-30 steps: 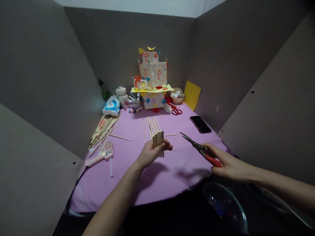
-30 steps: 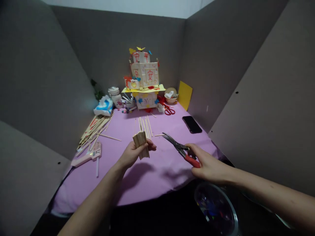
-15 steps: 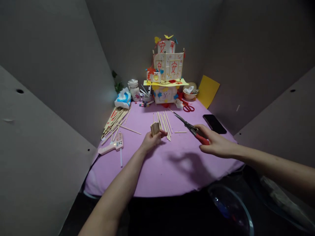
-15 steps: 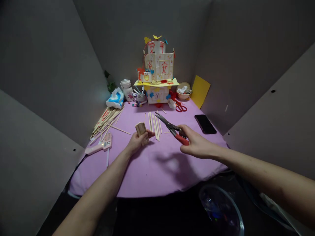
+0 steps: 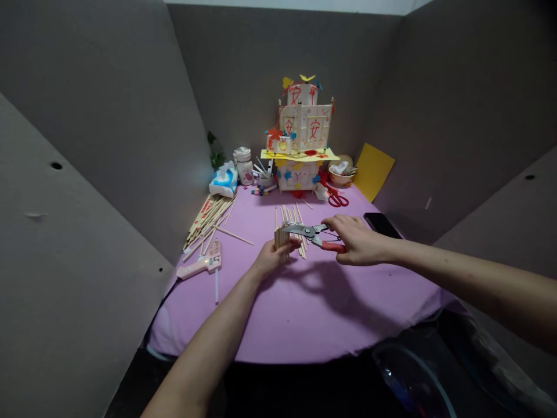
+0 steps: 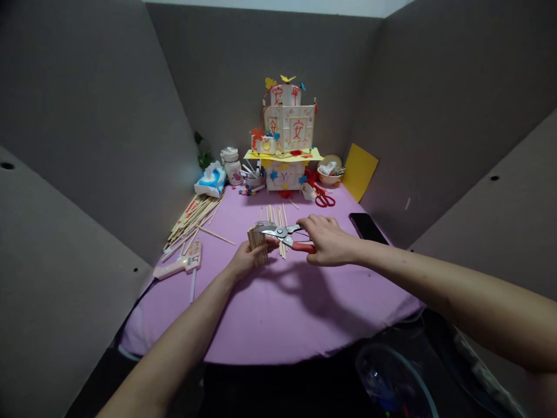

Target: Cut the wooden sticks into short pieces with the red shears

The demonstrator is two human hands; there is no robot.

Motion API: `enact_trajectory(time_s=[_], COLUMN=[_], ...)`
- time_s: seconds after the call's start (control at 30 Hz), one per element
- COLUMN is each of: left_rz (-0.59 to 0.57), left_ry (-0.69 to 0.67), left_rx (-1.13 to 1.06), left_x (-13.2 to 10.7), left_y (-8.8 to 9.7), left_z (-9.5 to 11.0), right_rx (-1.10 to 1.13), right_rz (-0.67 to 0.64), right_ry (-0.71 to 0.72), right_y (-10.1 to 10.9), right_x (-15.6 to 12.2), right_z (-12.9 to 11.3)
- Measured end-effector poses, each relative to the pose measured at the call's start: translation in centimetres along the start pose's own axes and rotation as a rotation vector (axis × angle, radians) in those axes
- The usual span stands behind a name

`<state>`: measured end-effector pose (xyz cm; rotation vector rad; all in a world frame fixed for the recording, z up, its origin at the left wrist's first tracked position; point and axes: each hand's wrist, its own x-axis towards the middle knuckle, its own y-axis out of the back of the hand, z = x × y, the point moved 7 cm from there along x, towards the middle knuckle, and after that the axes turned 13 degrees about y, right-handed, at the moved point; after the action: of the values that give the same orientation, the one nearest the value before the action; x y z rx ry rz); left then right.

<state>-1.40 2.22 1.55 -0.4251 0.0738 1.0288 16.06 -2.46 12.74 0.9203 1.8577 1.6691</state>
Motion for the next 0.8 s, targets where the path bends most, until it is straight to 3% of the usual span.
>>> enact_trajectory(time_s=[0.2, 0.57, 0.8], left_rz=[0.0, -0.001, -0.027], left_ry=[-0.033, 0.025, 0.014], left_rx=[-0.035, -0.035, -0.001], left_x=[-0.2, 0.2, -0.1], left_y=[-0.1, 0.2, 0.2], left_z=[0.3, -0.4, -0.2], right_rx=[-0.091, -0.102, -0.085], right_rz=[-0.008, 0.0, -0.102], right_ry=[0.101, 0.201, 0.223], right_y=[0.3, 0.9, 1.0], right_x=[1.2, 2.3, 2.7], right_z=[0.4, 0.4, 0.3])
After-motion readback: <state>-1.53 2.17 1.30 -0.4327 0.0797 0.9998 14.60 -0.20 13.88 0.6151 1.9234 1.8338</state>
